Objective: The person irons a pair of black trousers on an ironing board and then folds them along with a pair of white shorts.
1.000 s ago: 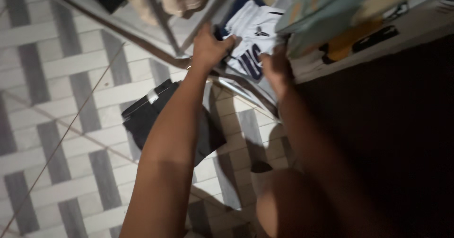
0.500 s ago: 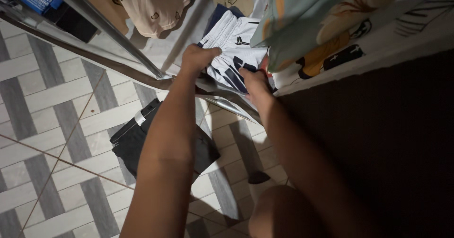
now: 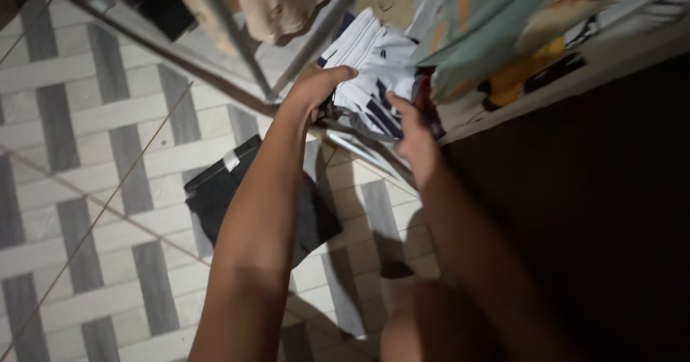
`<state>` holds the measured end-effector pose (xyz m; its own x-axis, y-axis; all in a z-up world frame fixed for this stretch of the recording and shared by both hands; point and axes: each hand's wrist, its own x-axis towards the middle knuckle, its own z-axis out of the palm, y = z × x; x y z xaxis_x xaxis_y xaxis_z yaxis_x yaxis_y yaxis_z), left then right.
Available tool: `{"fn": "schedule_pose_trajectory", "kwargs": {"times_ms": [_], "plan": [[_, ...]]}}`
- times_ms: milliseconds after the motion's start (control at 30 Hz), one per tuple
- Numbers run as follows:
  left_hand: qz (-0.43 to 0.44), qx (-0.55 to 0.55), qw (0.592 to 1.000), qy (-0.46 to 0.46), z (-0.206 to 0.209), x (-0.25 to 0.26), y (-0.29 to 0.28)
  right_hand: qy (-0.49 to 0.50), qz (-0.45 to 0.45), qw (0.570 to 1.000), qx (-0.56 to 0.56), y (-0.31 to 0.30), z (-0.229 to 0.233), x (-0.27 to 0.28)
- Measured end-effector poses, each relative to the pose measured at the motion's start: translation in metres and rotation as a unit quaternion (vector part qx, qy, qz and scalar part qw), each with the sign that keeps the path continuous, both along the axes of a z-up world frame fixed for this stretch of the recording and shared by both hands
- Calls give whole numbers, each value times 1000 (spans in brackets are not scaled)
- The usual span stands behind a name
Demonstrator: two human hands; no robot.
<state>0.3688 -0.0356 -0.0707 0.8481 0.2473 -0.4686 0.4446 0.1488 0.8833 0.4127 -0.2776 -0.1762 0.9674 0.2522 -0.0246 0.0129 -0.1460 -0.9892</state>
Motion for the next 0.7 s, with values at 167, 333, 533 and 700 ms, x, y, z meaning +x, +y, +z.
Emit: {"fn": "schedule_pose_trajectory", "kwargs": {"times_ms": [167,333,533,700], "plan": [[90,-90,980,-151,5,-68,5,427,78,817,380,0,14,6],[170,-152,946,-231,-8,-179,8,477,280,789,268,21,79,-33],[267,-92,917,-282,-4,-284,11,236,366,900,24,59,111,-110],[310,-21,924,-224,-4,-332,2,-31,512,852,103,77,112,-140]]}}
